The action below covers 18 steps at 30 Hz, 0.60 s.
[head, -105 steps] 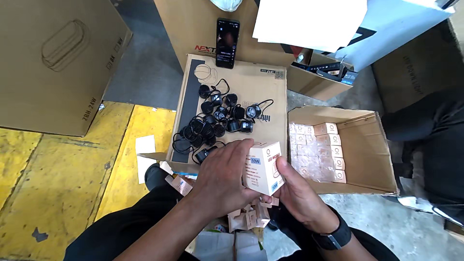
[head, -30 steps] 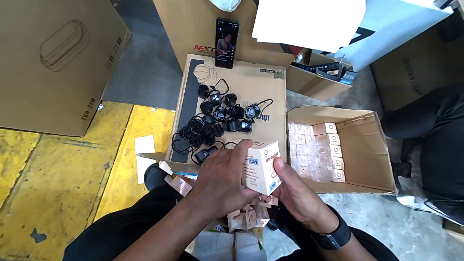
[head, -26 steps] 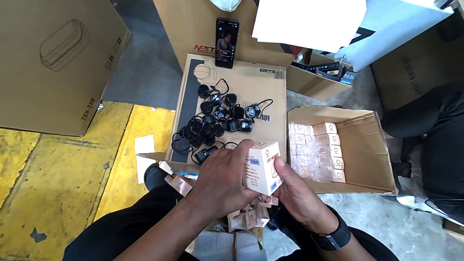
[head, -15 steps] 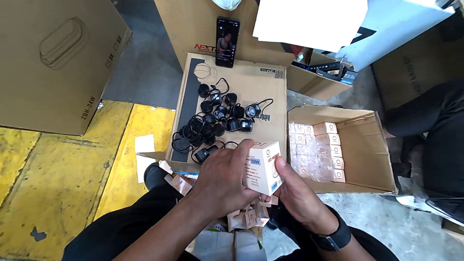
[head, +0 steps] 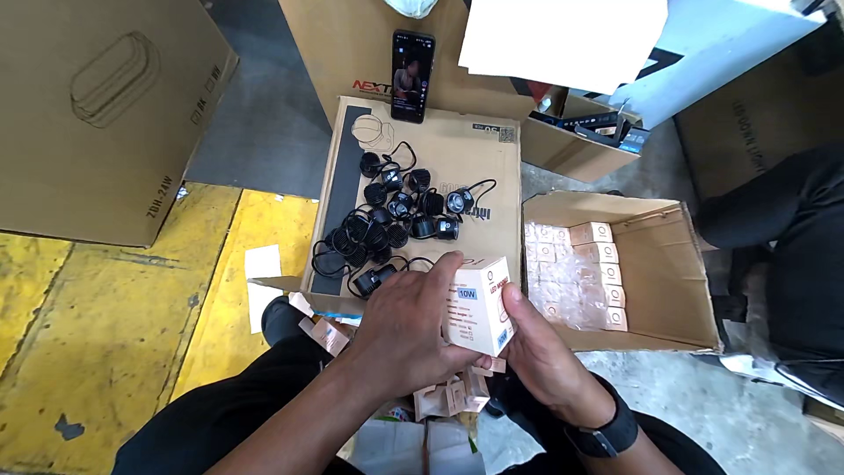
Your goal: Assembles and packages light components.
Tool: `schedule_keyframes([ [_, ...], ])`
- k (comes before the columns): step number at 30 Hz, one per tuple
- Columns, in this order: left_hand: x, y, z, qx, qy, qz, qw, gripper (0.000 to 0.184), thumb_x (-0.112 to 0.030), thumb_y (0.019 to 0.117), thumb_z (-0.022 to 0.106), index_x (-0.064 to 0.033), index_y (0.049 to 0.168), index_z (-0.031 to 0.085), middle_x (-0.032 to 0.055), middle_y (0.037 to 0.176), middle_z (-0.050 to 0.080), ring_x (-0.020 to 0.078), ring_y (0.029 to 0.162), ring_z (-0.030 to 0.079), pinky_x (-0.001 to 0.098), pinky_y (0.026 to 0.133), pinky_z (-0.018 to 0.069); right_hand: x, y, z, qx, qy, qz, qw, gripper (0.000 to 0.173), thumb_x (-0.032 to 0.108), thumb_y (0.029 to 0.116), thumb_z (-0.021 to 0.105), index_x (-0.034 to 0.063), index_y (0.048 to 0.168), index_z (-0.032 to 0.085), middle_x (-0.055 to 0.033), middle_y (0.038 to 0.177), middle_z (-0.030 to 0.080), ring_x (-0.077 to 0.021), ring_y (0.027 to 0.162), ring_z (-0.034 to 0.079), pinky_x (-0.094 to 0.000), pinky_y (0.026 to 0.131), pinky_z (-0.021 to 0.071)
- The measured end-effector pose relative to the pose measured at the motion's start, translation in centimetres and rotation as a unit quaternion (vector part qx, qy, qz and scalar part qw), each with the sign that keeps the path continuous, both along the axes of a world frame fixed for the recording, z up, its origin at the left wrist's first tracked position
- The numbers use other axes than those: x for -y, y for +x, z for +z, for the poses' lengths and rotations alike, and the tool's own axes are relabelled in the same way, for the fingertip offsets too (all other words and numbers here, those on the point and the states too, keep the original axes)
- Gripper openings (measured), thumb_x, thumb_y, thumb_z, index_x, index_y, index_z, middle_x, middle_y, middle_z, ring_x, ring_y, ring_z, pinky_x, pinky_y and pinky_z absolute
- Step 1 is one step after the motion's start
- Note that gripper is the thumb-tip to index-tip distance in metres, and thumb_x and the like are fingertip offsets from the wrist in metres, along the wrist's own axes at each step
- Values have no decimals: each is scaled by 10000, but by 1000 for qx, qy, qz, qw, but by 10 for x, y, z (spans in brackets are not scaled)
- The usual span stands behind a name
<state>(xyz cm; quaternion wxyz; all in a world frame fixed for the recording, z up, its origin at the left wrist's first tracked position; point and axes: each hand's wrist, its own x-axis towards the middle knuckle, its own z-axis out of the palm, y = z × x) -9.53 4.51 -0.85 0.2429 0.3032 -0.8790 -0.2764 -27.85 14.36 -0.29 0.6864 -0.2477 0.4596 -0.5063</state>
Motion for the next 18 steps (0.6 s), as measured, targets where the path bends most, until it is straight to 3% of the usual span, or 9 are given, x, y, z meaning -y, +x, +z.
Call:
schedule_keyframes([
  [8,-1,-1,0,-8,2,-2,1000,1037,-636,751,802,-96,1542,403,40,1121,740,162,1021,707,420,929,571,2,0,1,44,10,-3,999,676,667,1021,379,85,1308,566,-122,1018,721,-146,736,702,-261,632,595],
  [18,-1,0,-3,-28,-14,9,999,970,-592,759,810,-66,1494,456,63,1203,714,183,1085,687,431,944,562,5,0,3,31,15,-2,999,656,603,1067,271,65,1328,540,-136,1048,720,-165,758,710,-269,637,599],
])
